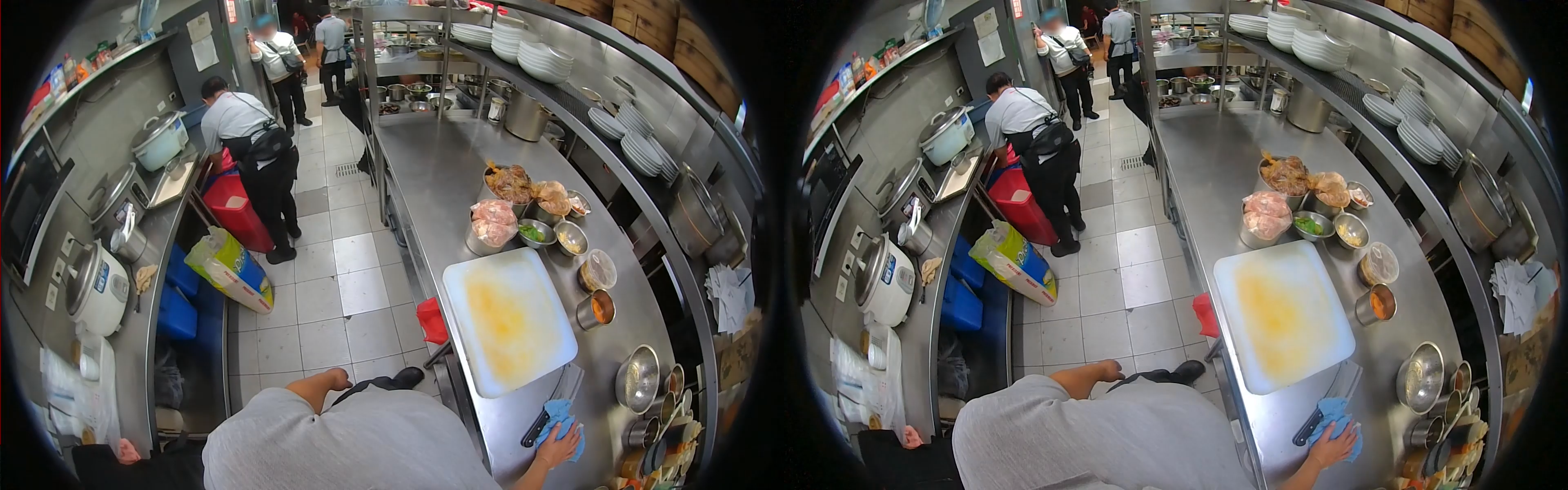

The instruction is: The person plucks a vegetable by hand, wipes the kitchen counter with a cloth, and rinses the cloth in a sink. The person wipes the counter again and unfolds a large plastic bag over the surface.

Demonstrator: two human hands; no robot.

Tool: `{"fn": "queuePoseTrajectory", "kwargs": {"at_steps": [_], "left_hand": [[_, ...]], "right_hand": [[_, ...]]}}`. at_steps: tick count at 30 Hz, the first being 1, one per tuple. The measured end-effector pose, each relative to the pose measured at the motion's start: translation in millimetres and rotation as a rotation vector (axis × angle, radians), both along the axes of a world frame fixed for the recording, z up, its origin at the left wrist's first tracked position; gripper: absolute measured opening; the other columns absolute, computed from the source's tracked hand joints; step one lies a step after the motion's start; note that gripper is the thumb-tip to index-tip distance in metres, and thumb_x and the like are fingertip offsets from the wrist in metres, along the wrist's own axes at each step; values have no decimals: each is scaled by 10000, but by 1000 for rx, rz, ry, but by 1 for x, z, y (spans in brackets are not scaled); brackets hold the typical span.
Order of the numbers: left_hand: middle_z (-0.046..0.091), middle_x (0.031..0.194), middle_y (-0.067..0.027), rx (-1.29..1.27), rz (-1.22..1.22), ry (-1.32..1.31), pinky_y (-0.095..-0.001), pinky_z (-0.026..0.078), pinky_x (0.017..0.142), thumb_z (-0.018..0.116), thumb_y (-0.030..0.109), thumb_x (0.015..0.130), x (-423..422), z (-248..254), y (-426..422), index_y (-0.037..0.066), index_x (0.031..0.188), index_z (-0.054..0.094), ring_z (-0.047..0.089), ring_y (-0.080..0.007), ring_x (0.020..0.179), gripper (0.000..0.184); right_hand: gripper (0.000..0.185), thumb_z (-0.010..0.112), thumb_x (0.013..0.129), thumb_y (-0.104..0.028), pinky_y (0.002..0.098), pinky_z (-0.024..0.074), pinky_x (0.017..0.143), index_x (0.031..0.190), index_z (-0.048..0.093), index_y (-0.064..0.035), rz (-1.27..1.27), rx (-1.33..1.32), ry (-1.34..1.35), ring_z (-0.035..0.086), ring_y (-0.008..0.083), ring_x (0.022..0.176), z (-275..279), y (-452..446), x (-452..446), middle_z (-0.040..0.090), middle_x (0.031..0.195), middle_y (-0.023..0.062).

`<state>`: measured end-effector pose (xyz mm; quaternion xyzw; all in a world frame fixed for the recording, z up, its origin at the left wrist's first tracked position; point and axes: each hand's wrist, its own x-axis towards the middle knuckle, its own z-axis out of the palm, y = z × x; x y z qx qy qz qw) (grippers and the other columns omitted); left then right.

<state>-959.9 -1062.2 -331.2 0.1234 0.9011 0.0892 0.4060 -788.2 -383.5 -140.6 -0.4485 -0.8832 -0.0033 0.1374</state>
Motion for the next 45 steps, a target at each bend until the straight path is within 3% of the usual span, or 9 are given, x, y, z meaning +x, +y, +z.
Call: {"fn": "queuePoseTrajectory", "kwargs": {"at_steps": [4, 20, 33, 35, 37, 38, 40, 43, 45], "left_hand": [[681, 1257, -244, -7, 36, -10, -475, 492, 1037, 583, 523, 911, 2, 3, -1, 11, 1137, 755, 624, -402, 1214, 584], [680, 1256, -245, 0, -30, 5, -463, 492, 1043, 579, 501, 901, 0, -10, -2, 8, 1138, 752, 626, -395, 1212, 574], [680, 1246, -259, 15, -30, -8, -464, 494, 1035, 563, 523, 919, 2, 19, 7, -1, 1142, 747, 623, -404, 1206, 599], [681, 1242, -259, 7, -34, -18, -464, 494, 1033, 566, 527, 918, 3, -1, 0, -1, 1139, 748, 624, -407, 1202, 601], [667, 1270, -264, 60, -204, 61, -458, 490, 1045, 567, 536, 923, 2, -57, -16, -3, 1158, 739, 613, -409, 1219, 613], [667, 1270, -264, 62, -235, 55, -458, 490, 1045, 567, 536, 923, 4, -48, -12, -3, 1158, 739, 613, -409, 1219, 613], [651, 1316, -255, -14, -34, -18, -440, 479, 1072, 606, 543, 908, 1, -14, -3, -3, 1226, 713, 597, -396, 1258, 641], [634, 1364, -234, 68, -46, 11, -417, 465, 1099, 654, 541, 883, 3, -60, -19, 4, 1297, 679, 579, -379, 1298, 678], [631, 1375, -224, 30, 30, -18, -410, 462, 1105, 668, 538, 874, 3, -28, -7, 8, 1313, 671, 578, -373, 1304, 688]], "right_hand": [[646, 540, 989, -550, 548, 246, 1200, 1527, 498, -196, 6, -4, 13, 376, 362, 1476, 6, -5, -1, 477, 1570, 126], [671, 529, 980, -581, 563, 242, 1198, 1521, 501, -185, -1, -18, 8, 376, 347, 1474, 6, -4, 1, 495, 1552, 115], [653, 555, 977, -554, 546, 247, 1200, 1500, 521, -165, 17, -7, 47, 377, 368, 1468, 9, -6, 1, 485, 1557, 141], [648, 560, 975, -548, 543, 252, 1199, 1493, 528, -160, 14, -2, 60, 380, 370, 1466, 9, -7, 0, 487, 1555, 144], [635, 577, 969, -529, 545, 264, 1192, 1481, 539, -156, 31, -10, 32, 385, 375, 1462, 14, -6, -1, 491, 1550, 147], [635, 577, 969, -529, 545, 264, 1192, 1481, 539, -156, 0, -9, 27, 385, 375, 1462, 11, -2, 0, 491, 1550, 147], [633, 595, 959, -522, 560, 273, 1186, 1475, 544, -158, 90, 11, 99, 386, 374, 1464, -2, 7, 4, 490, 1550, 150], [639, 607, 950, -524, 568, 274, 1184, 1476, 544, -167, 40, 4, 64, 383, 370, 1468, 6, 5, 5, 490, 1553, 144], [629, 629, 938, -500, 570, 272, 1184, 1454, 562, -146, 40, -3, 105, 386, 373, 1465, 9, 2, 6, 489, 1553, 144]]}}
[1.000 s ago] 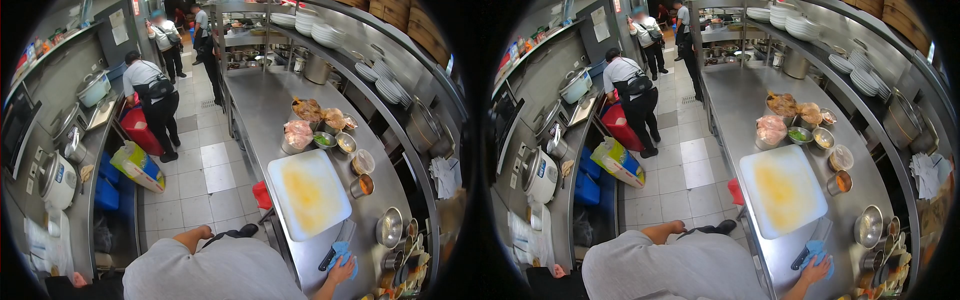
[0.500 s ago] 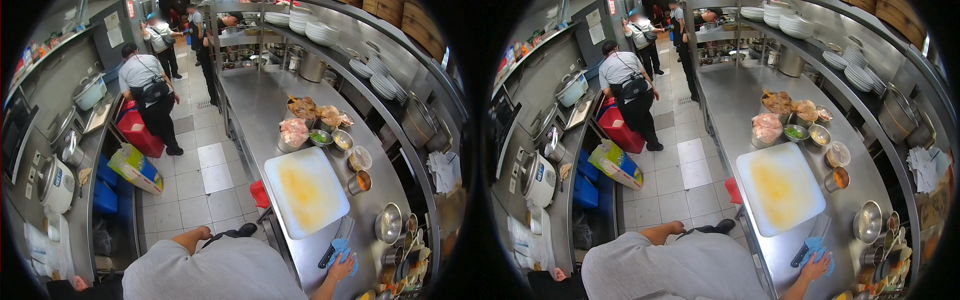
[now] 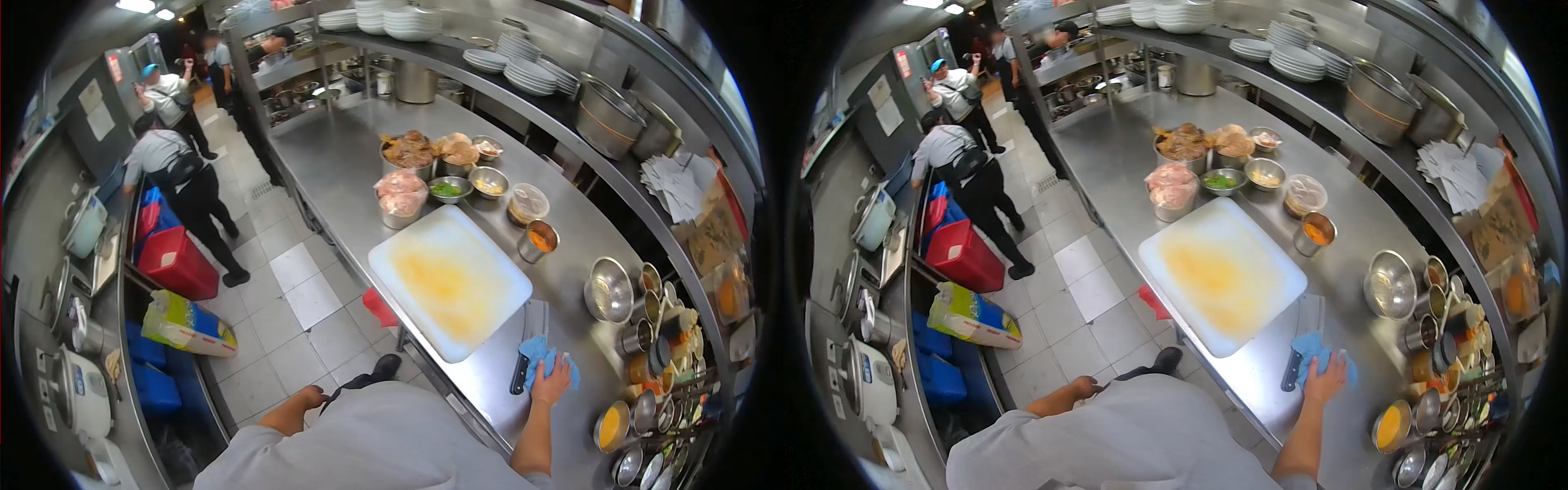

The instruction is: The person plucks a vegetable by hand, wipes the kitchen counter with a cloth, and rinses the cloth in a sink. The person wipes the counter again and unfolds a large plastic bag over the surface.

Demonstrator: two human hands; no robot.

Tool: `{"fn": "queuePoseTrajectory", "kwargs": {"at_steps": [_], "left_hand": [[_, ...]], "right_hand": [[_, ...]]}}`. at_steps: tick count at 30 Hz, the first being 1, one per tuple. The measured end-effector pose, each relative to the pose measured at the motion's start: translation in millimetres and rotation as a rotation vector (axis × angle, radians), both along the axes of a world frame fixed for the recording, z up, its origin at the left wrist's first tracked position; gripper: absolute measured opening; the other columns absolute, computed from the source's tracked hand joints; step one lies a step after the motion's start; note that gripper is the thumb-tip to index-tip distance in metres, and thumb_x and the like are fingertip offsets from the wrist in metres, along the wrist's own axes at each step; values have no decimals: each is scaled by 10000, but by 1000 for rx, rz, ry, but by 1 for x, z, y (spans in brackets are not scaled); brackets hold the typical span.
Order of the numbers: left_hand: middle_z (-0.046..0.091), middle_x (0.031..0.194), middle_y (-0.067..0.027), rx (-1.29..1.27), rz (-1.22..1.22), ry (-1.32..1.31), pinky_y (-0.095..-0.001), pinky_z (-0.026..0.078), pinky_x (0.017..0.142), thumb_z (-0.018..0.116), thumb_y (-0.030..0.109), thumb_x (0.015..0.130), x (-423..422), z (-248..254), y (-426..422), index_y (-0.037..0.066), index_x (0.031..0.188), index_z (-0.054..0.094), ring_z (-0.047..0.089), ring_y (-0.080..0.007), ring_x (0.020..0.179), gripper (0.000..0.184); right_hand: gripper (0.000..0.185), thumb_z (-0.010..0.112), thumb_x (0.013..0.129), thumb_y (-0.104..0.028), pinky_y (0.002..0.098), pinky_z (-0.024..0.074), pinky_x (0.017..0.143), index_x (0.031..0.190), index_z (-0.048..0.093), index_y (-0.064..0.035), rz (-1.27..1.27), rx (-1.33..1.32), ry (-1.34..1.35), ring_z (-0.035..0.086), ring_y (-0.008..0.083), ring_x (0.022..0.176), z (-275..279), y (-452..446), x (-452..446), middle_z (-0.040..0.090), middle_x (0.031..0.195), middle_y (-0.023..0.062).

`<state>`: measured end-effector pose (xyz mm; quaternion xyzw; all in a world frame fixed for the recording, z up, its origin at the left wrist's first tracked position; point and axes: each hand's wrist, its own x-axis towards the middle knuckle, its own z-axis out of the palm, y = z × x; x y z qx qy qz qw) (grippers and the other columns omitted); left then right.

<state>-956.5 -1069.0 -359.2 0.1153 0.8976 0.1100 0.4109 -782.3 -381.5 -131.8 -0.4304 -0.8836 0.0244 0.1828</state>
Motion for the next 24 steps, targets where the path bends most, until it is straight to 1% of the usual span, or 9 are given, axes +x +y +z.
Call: {"fn": "queuePoseTrajectory", "kwargs": {"at_steps": [1, 2, 3, 6, 15, 17, 20, 22, 24], "left_hand": [[628, 1387, -214, -35, 85, -35, -404, 459, 1110, 682, 536, 865, 4, 17, 3, 11, 1329, 662, 577, -367, 1310, 700], [618, 1401, -212, -20, 266, -123, -401, 460, 1112, 674, 539, 870, 6, 35, 8, 16, 1333, 661, 577, -365, 1310, 698], [618, 1401, -212, -20, 266, -124, -401, 460, 1112, 674, 539, 870, 4, 40, 9, 16, 1333, 661, 577, -365, 1310, 698], [620, 1399, -211, -38, 135, -45, -401, 461, 1111, 670, 529, 879, -1, 46, 13, 14, 1337, 657, 580, -360, 1308, 690], [615, 1401, -217, -9, 204, -78, -401, 456, 1113, 650, 515, 900, -5, 63, 16, 2, 1331, 656, 573, -371, 1310, 671], [615, 1393, -227, -28, 195, -68, -423, 463, 1099, 635, 514, 905, -4, 68, 15, 1, 1307, 670, 576, -381, 1301, 653], [636, 1352, -239, 10, -218, 102, -450, 474, 1078, 608, 522, 913, -10, -29, -26, -1, 1256, 697, 591, -395, 1272, 632], [648, 1330, -241, -20, -116, 90, -457, 477, 1071, 595, 525, 918, -7, 8, -16, -1, 1236, 706, 599, -399, 1257, 624], [659, 1308, -242, -41, -40, 72, -465, 481, 1064, 583, 527, 923, -6, 31, -5, 0, 1216, 716, 607, -403, 1241, 618]], "right_hand": [[619, 651, 926, -476, 571, 269, 1185, 1431, 581, -125, 11, -7, 36, 390, 377, 1463, 0, -3, -6, 489, 1553, 144], [619, 651, 926, -476, 571, 269, 1185, 1431, 581, -125, 22, -10, 37, 390, 377, 1463, 0, -5, -10, 489, 1553, 144], [622, 653, 924, -480, 576, 260, 1189, 1435, 580, -133, 12, -16, 35, 387, 374, 1465, 1, -4, -9, 491, 1549, 143], [631, 652, 923, -486, 587, 244, 1197, 1449, 572, -147, -10, -19, 28, 382, 369, 1469, -1, -1, -2, 494, 1545, 140], [633, 637, 940, -479, 612, 231, 1199, 1476, 547, -155, 6, 1, 26, 374, 367, 1475, -6, -1, -2, 492, 1543, 146], [631, 637, 943, -472, 615, 232, 1197, 1480, 542, -154, 33, 5, 28, 373, 369, 1475, -10, 4, -3, 491, 1544, 147], [637, 623, 955, -490, 575, 274, 1187, 1484, 534, -147, 37, -29, 14, 400, 389, 1447, -6, 2, -4, 506, 1527, 167], [647, 610, 961, -515, 558, 301, 1175, 1483, 537, -141, 93, -36, -5, 420, 401, 1428, 6, -3, -6, 513, 1520, 179], [643, 628, 954, -489, 545, 282, 1194, 1491, 525, -150, 17, -45, -8, 396, 391, 1449, 4, -6, -5, 497, 1537, 167]]}}
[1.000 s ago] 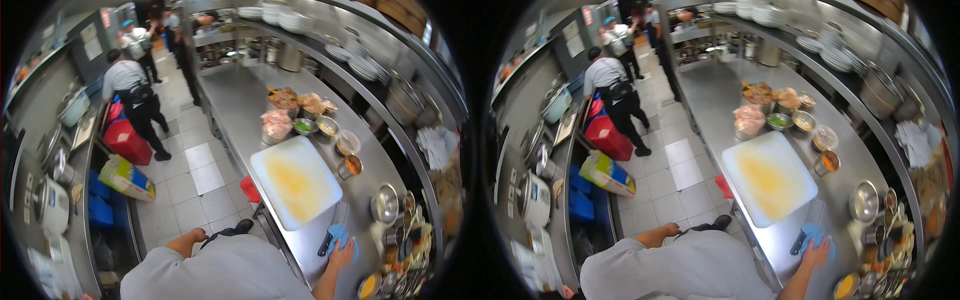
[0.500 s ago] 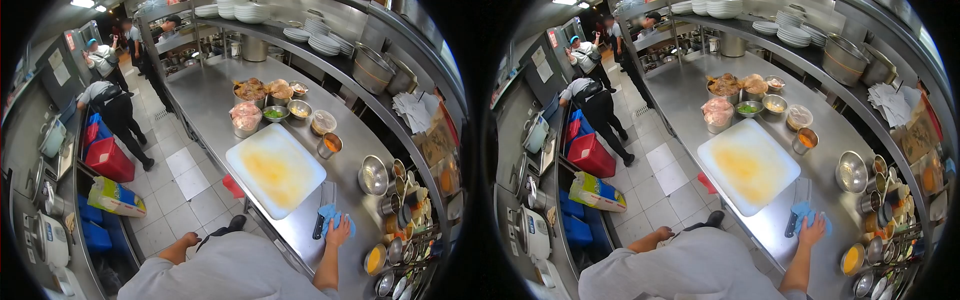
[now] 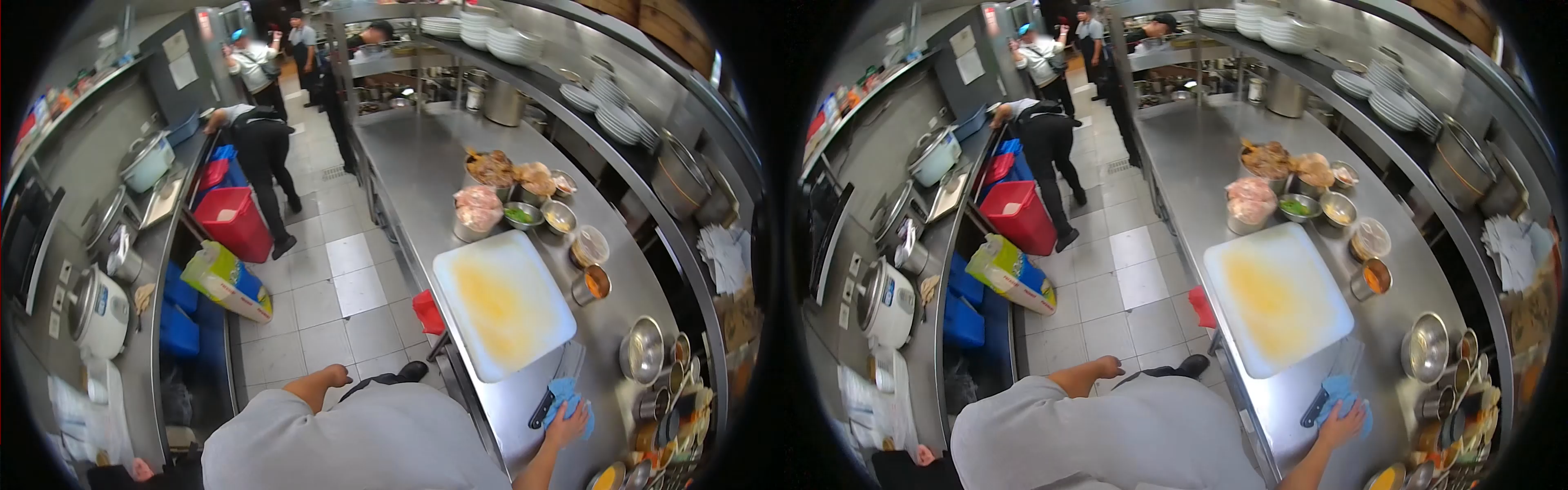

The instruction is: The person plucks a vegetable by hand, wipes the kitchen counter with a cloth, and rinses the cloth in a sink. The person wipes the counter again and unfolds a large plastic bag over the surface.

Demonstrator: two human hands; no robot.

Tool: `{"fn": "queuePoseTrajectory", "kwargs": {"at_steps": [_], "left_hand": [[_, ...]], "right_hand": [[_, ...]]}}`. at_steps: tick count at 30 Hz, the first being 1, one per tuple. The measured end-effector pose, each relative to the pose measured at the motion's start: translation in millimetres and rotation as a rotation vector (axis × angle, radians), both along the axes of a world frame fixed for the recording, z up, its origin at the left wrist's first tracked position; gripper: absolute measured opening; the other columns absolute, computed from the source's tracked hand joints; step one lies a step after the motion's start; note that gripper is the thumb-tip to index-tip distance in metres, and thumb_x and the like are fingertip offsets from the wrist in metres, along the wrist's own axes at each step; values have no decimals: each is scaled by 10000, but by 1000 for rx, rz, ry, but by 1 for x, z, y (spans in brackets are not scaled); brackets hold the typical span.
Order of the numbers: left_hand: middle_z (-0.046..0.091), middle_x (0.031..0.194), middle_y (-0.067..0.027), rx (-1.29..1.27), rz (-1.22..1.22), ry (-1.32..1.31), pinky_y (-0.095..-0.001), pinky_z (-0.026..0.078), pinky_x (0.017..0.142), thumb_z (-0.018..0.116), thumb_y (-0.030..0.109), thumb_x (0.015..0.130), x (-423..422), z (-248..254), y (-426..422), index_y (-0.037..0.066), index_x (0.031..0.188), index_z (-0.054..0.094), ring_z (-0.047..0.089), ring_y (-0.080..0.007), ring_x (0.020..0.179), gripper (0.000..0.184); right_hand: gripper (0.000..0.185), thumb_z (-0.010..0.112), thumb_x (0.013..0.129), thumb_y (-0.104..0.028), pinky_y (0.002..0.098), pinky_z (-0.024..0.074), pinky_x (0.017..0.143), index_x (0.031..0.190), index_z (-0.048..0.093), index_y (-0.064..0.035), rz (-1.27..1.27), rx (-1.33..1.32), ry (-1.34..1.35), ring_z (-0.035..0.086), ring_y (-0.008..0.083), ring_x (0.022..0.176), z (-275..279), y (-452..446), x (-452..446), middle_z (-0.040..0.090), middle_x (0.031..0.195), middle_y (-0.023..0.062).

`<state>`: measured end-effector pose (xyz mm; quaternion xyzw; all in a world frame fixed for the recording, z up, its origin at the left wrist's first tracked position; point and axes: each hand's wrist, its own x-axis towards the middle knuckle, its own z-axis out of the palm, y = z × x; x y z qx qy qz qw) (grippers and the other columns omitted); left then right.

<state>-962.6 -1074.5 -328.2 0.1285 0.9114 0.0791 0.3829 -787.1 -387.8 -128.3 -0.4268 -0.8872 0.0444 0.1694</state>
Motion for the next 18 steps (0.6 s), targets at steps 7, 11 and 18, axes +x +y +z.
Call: {"fn": "queuePoseTrajectory", "kwargs": {"at_steps": [7, 11, 18], "left_hand": [[661, 1307, -238, -23, -12, -63, -463, 478, 1067, 578, 529, 928, 1, 13, 15, 7, 1210, 724, 606, -394, 1249, 611], [654, 1324, -234, -32, 32, -116, -455, 471, 1076, 589, 528, 925, 3, 10, 15, 9, 1206, 727, 596, -381, 1271, 607], [657, 1320, -229, -16, 86, -85, -452, 474, 1072, 593, 523, 921, 8, 10, 17, 13, 1191, 735, 599, -384, 1267, 594]], "right_hand": [[655, 569, 970, -539, 571, 250, 1196, 1506, 518, -167, -24, 58, -34, 391, 370, 1460, -10, 5, 1, 487, 1556, 137], [645, 572, 977, -535, 559, 255, 1192, 1508, 517, -173, -20, 62, -38, 387, 379, 1457, -9, 4, 1, 486, 1559, 135], [655, 552, 971, -548, 574, 224, 1206, 1516, 509, -187, -33, 43, -49, 358, 354, 1488, -11, 5, 0, 477, 1567, 127]]}}
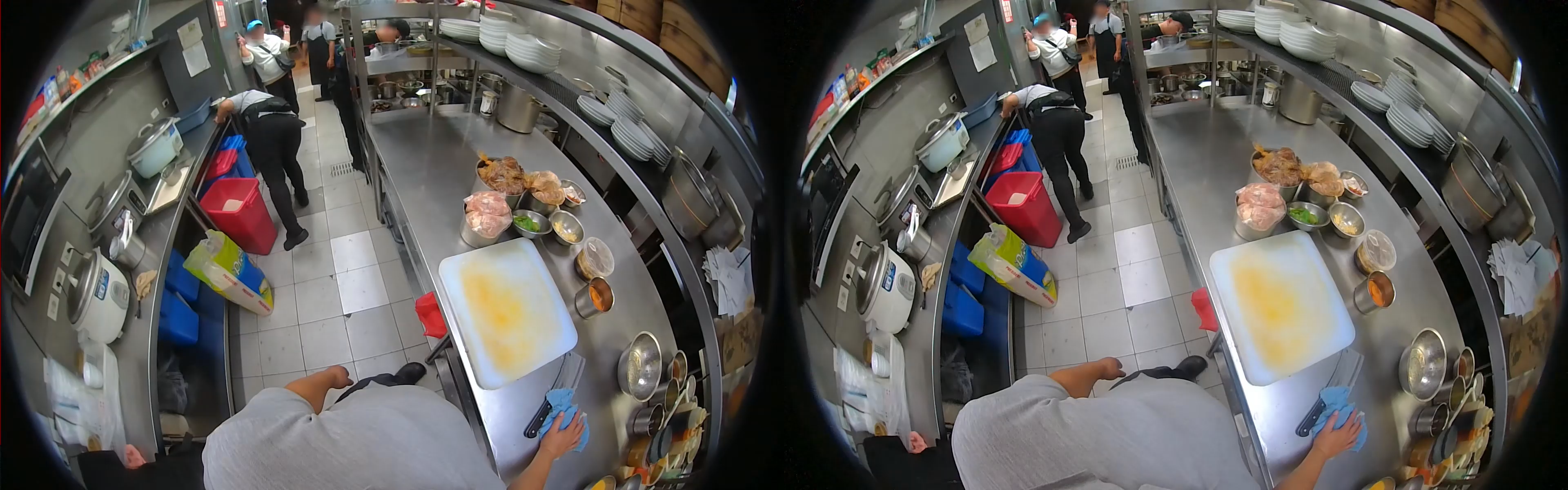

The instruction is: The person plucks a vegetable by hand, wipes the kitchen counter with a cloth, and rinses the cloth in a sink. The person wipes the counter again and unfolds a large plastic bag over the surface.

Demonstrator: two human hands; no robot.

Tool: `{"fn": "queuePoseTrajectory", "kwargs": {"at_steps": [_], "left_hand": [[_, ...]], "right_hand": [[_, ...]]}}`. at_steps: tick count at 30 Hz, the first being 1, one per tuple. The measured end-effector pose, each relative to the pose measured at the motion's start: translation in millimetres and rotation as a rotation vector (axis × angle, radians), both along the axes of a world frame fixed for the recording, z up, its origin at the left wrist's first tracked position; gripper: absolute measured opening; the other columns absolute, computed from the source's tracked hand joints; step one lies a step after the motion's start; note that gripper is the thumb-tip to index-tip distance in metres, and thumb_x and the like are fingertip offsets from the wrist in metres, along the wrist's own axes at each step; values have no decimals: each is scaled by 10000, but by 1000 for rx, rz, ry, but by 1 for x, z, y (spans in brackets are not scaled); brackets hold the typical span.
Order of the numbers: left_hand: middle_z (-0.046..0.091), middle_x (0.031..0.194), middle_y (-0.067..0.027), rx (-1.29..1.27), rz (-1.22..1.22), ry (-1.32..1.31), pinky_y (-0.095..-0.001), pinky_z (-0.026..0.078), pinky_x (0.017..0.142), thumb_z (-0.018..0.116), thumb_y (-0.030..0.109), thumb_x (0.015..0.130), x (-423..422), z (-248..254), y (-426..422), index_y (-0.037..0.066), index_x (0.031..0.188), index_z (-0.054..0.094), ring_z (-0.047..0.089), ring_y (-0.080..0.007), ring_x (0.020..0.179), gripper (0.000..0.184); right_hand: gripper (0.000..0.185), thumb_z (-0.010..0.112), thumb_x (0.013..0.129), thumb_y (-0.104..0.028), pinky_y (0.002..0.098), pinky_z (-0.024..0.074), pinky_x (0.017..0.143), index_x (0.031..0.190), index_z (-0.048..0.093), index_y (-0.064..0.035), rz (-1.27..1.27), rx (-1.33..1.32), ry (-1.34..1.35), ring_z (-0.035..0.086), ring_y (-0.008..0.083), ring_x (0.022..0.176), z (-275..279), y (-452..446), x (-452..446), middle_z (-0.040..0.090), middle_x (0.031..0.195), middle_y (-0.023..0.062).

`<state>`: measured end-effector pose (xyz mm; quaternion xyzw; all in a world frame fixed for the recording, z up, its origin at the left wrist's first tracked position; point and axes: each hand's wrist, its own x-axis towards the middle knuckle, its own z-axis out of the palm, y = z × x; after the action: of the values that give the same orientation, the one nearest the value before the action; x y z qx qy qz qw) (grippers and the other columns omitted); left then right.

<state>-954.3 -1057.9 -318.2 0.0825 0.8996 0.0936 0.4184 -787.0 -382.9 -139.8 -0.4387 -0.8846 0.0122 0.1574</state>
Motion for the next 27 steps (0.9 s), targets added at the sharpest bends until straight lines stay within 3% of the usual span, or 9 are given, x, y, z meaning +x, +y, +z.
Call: {"fn": "queuePoseTrajectory", "kwargs": {"at_steps": [9, 18, 20, 21, 24, 27], "left_hand": [[674, 1277, -237, 20, -42, 46, -464, 487, 1047, 593, 513, 909, 3, -1, 3, 17, 1156, 750, 620, -390, 1228, 576], [666, 1295, -235, 29, 1, 42, -460, 481, 1057, 593, 515, 917, 4, 3, 3, 14, 1176, 741, 609, -393, 1243, 584], [607, 1403, -235, -8, -1, -66, -421, 437, 1125, 631, 534, 912, 1, 6, 5, -9, 1319, 657, 554, -380, 1329, 680], [607, 1403, -235, -8, -1, -66, -421, 437, 1125, 631, 534, 912, 1, 6, 5, -9, 1319, 657, 554, -380, 1329, 680], [616, 1391, -235, -9, -13, -60, -422, 441, 1120, 634, 533, 912, 2, 3, 2, -5, 1318, 660, 560, -381, 1322, 675], [660, 1307, -237, 16, -32, 26, -460, 478, 1061, 587, 519, 928, 5, 2, 1, 13, 1185, 737, 605, -392, 1251, 587]], "right_hand": [[659, 555, 982, -559, 534, 243, 1208, 1529, 496, -197, -14, 16, -28, 371, 353, 1478, 6, -4, -1, 479, 1567, 124], [645, 553, 980, -533, 563, 231, 1204, 1517, 503, -180, -21, -22, -20, 358, 364, 1486, 7, -6, -2, 466, 1577, 127], [645, 554, 979, -532, 567, 234, 1202, 1518, 501, -182, -17, -18, -18, 357, 364, 1487, 5, -5, -1, 465, 1578, 126], [646, 556, 978, -531, 570, 237, 1200, 1520, 499, -183, -14, -14, -16, 356, 364, 1488, 4, -3, -1, 465, 1578, 125], [649, 558, 977, -532, 573, 242, 1197, 1525, 494, -189, -3, -4, -10, 363, 365, 1483, 0, -1, 0, 469, 1575, 127], [648, 559, 976, -533, 571, 242, 1197, 1526, 492, -197, -3, 4, -4, 371, 364, 1479, -3, 1, 0, 473, 1572, 128]]}}
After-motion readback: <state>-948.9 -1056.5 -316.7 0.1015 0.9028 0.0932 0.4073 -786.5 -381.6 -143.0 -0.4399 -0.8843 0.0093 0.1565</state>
